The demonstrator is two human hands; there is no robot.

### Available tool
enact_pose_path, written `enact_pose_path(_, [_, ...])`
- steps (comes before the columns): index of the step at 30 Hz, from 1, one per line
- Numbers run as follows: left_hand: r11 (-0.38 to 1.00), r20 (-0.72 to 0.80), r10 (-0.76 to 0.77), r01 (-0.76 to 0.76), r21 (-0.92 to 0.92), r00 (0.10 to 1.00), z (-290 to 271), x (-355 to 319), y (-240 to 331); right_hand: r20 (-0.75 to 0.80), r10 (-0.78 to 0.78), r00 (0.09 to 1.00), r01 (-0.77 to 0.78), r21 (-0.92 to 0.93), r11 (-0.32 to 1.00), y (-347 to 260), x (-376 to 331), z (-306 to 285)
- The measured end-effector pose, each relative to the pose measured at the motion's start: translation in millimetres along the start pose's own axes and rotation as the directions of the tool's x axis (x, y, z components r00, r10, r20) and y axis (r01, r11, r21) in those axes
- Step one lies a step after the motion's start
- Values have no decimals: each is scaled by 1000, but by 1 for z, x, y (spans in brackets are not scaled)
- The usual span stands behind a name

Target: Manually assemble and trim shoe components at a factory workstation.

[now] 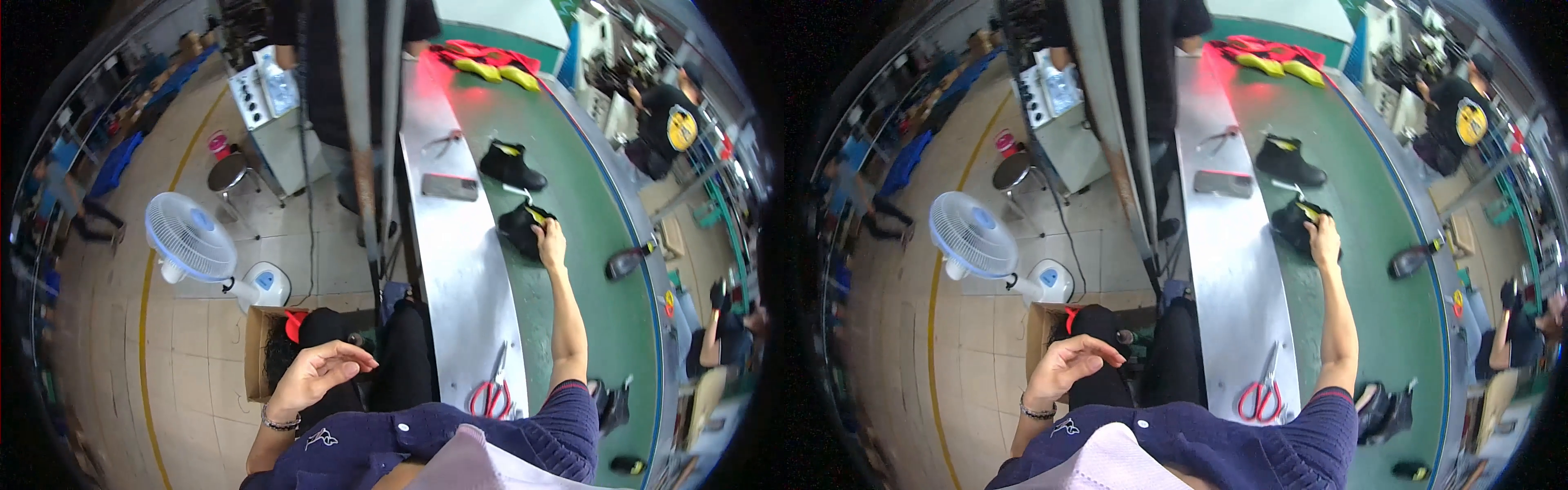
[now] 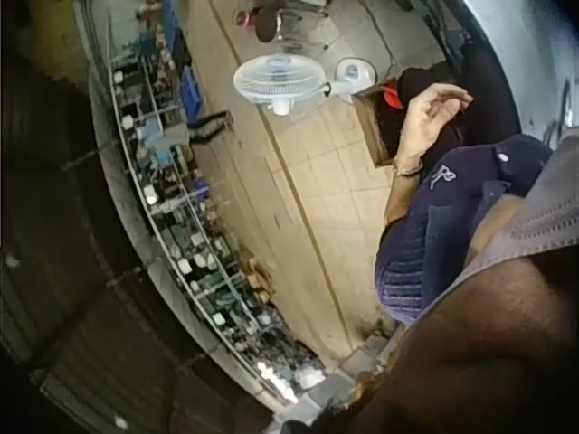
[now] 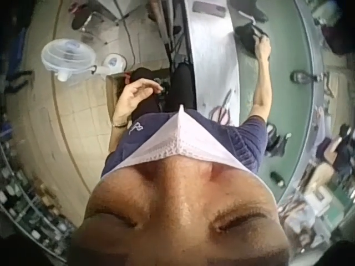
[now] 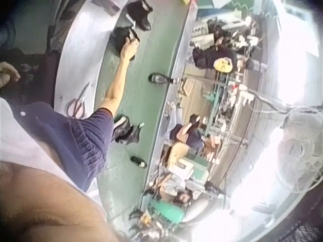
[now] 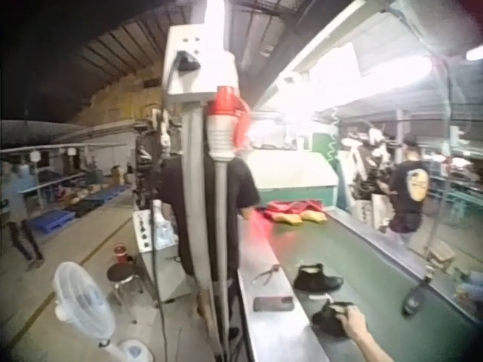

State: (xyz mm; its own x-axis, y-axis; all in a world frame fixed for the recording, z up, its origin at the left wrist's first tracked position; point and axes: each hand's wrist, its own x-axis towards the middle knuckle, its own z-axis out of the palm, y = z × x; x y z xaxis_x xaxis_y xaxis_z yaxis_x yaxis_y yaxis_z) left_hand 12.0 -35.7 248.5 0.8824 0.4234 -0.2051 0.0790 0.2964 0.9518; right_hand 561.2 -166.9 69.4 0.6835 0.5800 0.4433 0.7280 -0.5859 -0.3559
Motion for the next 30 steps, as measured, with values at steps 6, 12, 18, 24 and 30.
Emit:
enact_pose_path(6, [999,187,-33,28,34,982,-2,45,-53,79,-20,997,-2,266,964,-131,-47,-147])
enact_pose_path(12, [809,510,370,-539,233,777,39,117,-87,247,16,969,-225,855,467,-199,-97,-203])
enact_pose_path(18, [929,537,340,-186,-320,772,57,84,-47,161,41,986,-166,972,166,-238,-143,-170])
enact_pose_path(24, [905,217,400,-347,-247,890,40,20,-74,177,-303,936,-35,905,423,-298,-179,-162])
enact_pose_path(30, [772,-64,554,-484,413,830,-19,-19,-85,219,-564,797,124,853,507,-364,-211,-155])
